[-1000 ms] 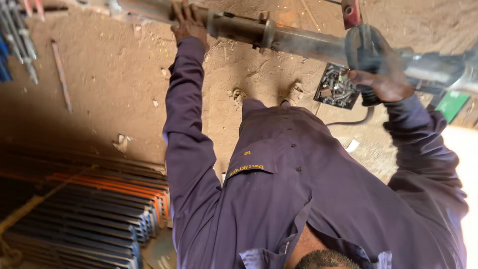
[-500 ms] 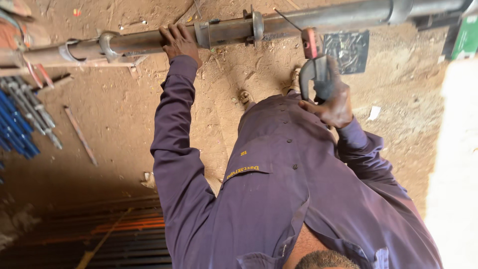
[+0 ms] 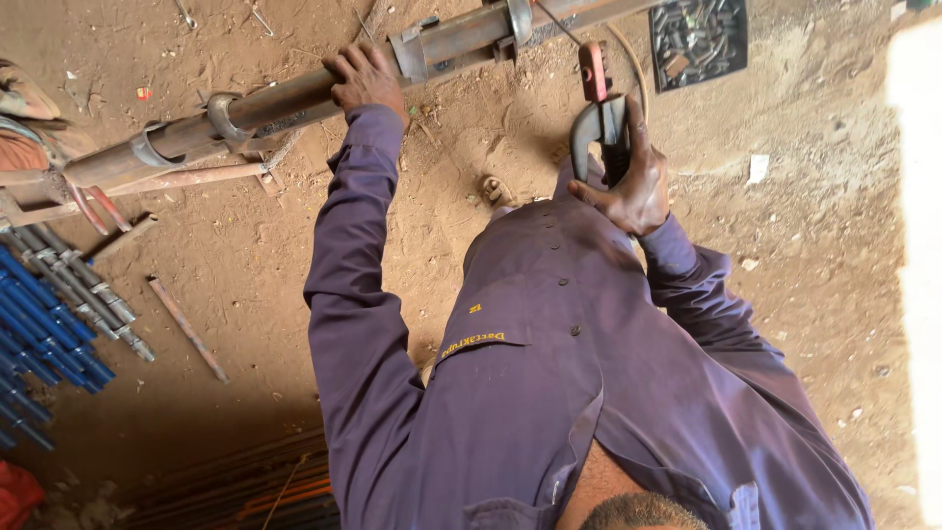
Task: The person welds a long metal pipe assembly using a handheld welding torch, moving along the pipe to join sections. The person holds the pipe with one hand and the torch with the other, producing bright sparks and smoke as welds are applied at multiple points along the pipe.
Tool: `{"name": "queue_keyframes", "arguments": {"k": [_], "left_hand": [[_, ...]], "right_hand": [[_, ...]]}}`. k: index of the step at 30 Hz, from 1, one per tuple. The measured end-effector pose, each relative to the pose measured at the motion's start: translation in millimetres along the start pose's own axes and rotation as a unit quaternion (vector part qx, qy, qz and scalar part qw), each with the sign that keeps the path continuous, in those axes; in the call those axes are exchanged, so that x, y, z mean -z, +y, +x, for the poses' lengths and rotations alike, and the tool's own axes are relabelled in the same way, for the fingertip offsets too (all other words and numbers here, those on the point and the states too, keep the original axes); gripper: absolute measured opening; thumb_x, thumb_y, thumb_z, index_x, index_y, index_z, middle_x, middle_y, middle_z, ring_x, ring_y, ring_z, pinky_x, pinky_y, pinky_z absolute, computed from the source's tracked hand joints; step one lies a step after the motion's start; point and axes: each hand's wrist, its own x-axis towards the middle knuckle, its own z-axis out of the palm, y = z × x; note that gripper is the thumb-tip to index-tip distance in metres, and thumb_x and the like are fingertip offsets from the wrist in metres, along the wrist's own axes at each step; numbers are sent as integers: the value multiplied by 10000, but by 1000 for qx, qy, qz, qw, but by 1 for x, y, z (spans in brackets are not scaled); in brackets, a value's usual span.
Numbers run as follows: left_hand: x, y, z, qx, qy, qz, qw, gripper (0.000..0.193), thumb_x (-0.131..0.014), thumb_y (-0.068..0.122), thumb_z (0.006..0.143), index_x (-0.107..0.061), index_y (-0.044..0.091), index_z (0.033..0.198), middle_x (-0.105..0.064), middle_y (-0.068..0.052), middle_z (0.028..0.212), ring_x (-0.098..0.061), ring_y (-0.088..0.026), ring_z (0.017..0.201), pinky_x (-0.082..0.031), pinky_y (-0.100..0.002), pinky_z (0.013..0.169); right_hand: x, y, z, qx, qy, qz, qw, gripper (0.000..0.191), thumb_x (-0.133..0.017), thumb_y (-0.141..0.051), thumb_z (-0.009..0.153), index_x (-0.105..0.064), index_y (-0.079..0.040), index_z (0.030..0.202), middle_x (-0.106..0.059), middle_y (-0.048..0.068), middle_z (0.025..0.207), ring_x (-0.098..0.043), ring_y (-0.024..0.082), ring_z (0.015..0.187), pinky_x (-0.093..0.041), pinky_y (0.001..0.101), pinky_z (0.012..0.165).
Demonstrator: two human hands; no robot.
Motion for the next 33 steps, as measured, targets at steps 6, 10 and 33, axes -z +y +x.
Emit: {"name": "queue_keyframes", "arguments": {"k": [6, 10, 33], "left_hand": [[5, 1, -5, -9, 0, 19, 1000, 839, -758, 174, 857, -272, 36, 1527, -357, -286, 1430, -343, -530, 1375, -613, -487, 827], [1, 2, -4, -7, 6, 5, 1000, 826, -749, 197, 866, -269, 51, 1522, -353, -285, 1428, -343, -534, 1367, -611, -504, 823], [22, -1, -15, -8, -7, -14, 1000, 724, -660, 257, 913, -288, 57, 1501, -359, -256, 1431, -318, -523, 1376, -576, -550, 803]], "right_hand": [[-13, 6, -6, -61, -7, 10, 998, 1251, -960, -267, 769, -145, 29, 1670, -708, 286, 1237, -750, 384, 1091, -627, 425, 976], [-18, 8, -6, -24, 7, -15, 1000, 1266, -986, -276, 773, -146, 30, 1669, -696, 302, 1265, -738, 404, 1126, -618, 432, 992], [-15, 0, 5, -110, -28, 45, 993, 1226, -952, -298, 775, -168, 24, 1661, -721, 246, 1225, -744, 318, 1048, -595, 385, 951]]}}
